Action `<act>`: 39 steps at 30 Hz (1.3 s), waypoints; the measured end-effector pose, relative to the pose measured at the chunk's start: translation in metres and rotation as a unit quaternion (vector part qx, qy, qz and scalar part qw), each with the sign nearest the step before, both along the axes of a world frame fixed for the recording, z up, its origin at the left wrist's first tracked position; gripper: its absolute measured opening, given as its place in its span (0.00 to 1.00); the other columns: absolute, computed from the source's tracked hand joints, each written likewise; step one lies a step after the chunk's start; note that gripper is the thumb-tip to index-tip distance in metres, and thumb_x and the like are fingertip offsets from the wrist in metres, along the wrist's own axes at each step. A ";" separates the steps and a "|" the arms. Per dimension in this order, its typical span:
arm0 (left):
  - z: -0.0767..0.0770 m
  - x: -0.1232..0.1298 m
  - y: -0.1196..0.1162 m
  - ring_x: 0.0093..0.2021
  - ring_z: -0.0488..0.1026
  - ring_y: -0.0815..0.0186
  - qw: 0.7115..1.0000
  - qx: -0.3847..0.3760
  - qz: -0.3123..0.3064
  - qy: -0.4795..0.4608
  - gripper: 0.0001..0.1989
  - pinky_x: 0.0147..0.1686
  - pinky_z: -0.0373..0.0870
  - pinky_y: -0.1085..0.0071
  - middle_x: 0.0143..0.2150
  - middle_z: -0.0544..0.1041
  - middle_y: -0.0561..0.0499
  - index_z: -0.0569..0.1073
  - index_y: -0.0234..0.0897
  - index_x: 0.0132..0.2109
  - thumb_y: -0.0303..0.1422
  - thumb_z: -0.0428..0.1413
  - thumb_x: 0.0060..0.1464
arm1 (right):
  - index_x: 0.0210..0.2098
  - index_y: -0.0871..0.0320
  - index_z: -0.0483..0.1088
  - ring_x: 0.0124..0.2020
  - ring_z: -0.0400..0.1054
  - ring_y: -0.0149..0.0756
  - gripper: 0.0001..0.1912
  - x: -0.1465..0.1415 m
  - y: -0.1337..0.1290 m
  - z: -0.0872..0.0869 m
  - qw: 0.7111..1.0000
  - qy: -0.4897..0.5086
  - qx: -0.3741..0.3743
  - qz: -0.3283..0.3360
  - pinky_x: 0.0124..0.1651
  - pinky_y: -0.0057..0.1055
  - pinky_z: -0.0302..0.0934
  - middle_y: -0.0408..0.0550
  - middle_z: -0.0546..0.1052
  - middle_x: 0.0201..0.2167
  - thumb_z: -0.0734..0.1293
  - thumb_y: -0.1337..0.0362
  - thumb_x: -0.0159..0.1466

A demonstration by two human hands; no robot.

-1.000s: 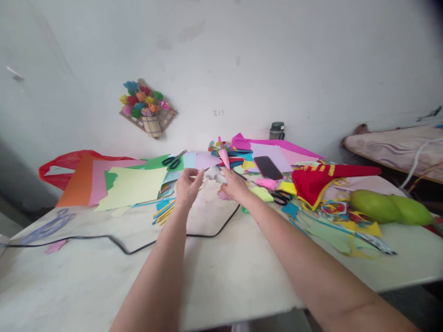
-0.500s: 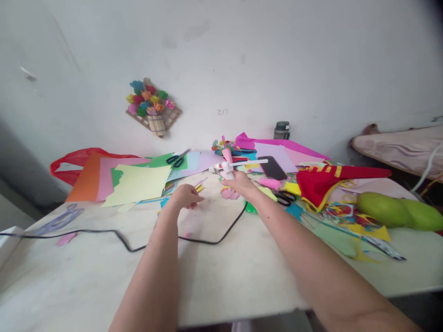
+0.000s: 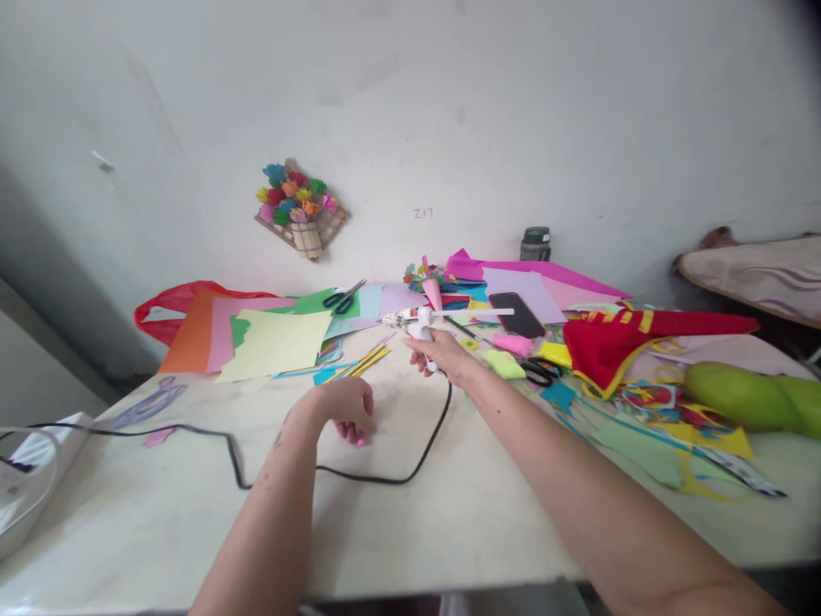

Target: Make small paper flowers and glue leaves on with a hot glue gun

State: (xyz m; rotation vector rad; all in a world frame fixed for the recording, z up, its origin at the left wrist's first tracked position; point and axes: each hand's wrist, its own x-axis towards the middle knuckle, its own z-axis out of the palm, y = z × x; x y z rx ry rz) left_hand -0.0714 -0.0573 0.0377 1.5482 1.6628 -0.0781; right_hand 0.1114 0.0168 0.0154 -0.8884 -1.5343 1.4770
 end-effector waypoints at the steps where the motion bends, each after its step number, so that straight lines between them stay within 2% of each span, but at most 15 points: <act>1: -0.001 0.001 -0.002 0.21 0.72 0.63 1.000 0.018 -0.004 0.007 0.10 0.23 0.69 0.70 0.18 0.73 0.51 0.65 0.36 0.25 0.25 0.55 0.29 | 0.30 0.60 0.64 0.13 0.59 0.24 0.12 0.003 0.003 0.001 1.000 0.013 -0.002 -0.014 0.14 0.20 0.54 0.42 0.70 0.17 0.66 0.58 0.52; 6: -0.006 0.006 -0.004 0.22 0.73 0.62 0.996 0.078 -0.028 0.027 0.10 0.22 0.68 0.71 0.18 0.73 0.52 0.65 0.36 0.26 0.23 0.52 0.28 | 0.29 0.60 0.63 0.12 0.58 0.23 0.10 0.023 0.018 0.006 0.993 0.083 0.006 -0.083 0.12 0.20 0.51 0.41 0.68 0.15 0.66 0.61 0.51; 11: -0.004 0.003 -0.005 0.20 0.72 0.63 0.993 0.113 -0.010 0.034 0.05 0.21 0.68 0.70 0.18 0.73 0.52 0.65 0.36 0.25 0.27 0.52 0.33 | 0.31 0.61 0.63 0.13 0.58 0.24 0.12 0.032 0.023 0.010 0.987 0.113 0.007 -0.113 0.13 0.21 0.53 0.41 0.68 0.16 0.67 0.61 0.51; 14: 0.000 0.001 -0.008 0.21 0.72 0.62 0.996 0.076 -0.005 0.042 0.09 0.21 0.68 0.69 0.18 0.73 0.51 0.66 0.36 0.25 0.33 0.56 0.32 | 0.30 0.60 0.63 0.12 0.58 0.24 0.11 0.029 0.019 0.011 0.989 0.105 0.003 -0.105 0.13 0.21 0.52 0.41 0.68 0.15 0.67 0.62 0.51; 17: 0.001 0.003 -0.015 0.22 0.72 0.61 0.998 0.043 -0.014 0.039 0.12 0.21 0.68 0.69 0.18 0.73 0.51 0.66 0.36 0.26 0.32 0.58 0.29 | 0.29 0.60 0.63 0.12 0.58 0.24 0.10 0.020 0.012 0.010 0.993 0.088 0.000 -0.078 0.13 0.21 0.52 0.40 0.68 0.15 0.66 0.62 0.51; 21: -0.001 0.007 -0.024 0.23 0.73 0.63 0.997 0.061 -0.036 0.022 0.10 0.22 0.67 0.72 0.21 0.75 0.51 0.67 0.36 0.28 0.28 0.55 0.31 | 0.28 0.59 0.63 0.13 0.58 0.24 0.11 0.005 0.005 0.003 0.998 0.056 0.002 -0.024 0.13 0.21 0.53 0.41 0.69 0.16 0.67 0.59 0.50; 25: -0.004 0.007 -0.024 0.22 0.73 0.64 0.995 0.095 -0.042 0.009 0.09 0.23 0.65 0.73 0.21 0.75 0.53 0.67 0.37 0.28 0.27 0.53 0.32 | 0.28 0.60 0.64 0.13 0.58 0.23 0.12 0.001 0.003 0.002 0.999 0.040 0.012 -0.011 0.14 0.21 0.54 0.41 0.69 0.16 0.67 0.58 0.49; 27: -0.005 0.007 -0.015 0.23 0.73 0.64 0.992 0.120 -0.038 -0.005 0.09 0.22 0.65 0.74 0.21 0.74 0.53 0.66 0.37 0.28 0.27 0.53 0.32 | 0.27 0.60 0.64 0.13 0.58 0.23 0.12 0.006 0.004 0.006 0.998 0.061 0.026 -0.023 0.14 0.21 0.53 0.41 0.69 0.17 0.67 0.59 0.50; 31: -0.006 0.017 0.019 0.22 0.72 0.66 0.972 0.234 0.018 0.001 0.08 0.22 0.65 0.75 0.20 0.74 0.52 0.67 0.35 0.28 0.27 0.53 0.34 | 0.27 0.60 0.63 0.13 0.58 0.23 0.11 0.022 0.013 0.015 0.991 0.101 0.045 -0.080 0.14 0.21 0.53 0.41 0.69 0.16 0.67 0.60 0.50; 36: -0.015 0.039 0.067 0.25 0.72 0.68 0.921 0.385 0.048 0.035 0.07 0.25 0.65 0.76 0.25 0.75 0.50 0.71 0.35 0.30 0.27 0.54 0.37 | 0.28 0.60 0.63 0.12 0.58 0.24 0.11 0.037 0.025 0.012 0.983 0.108 0.044 -0.141 0.13 0.21 0.53 0.40 0.68 0.15 0.67 0.61 0.49; 39: -0.026 0.047 0.083 0.28 0.72 0.67 0.918 0.389 0.061 0.048 0.07 0.28 0.65 0.74 0.26 0.76 0.49 0.74 0.35 0.30 0.28 0.53 0.40 | 0.28 0.61 0.64 0.12 0.58 0.23 0.11 0.037 0.027 0.007 0.985 0.076 0.031 -0.154 0.12 0.21 0.52 0.40 0.68 0.15 0.67 0.62 0.49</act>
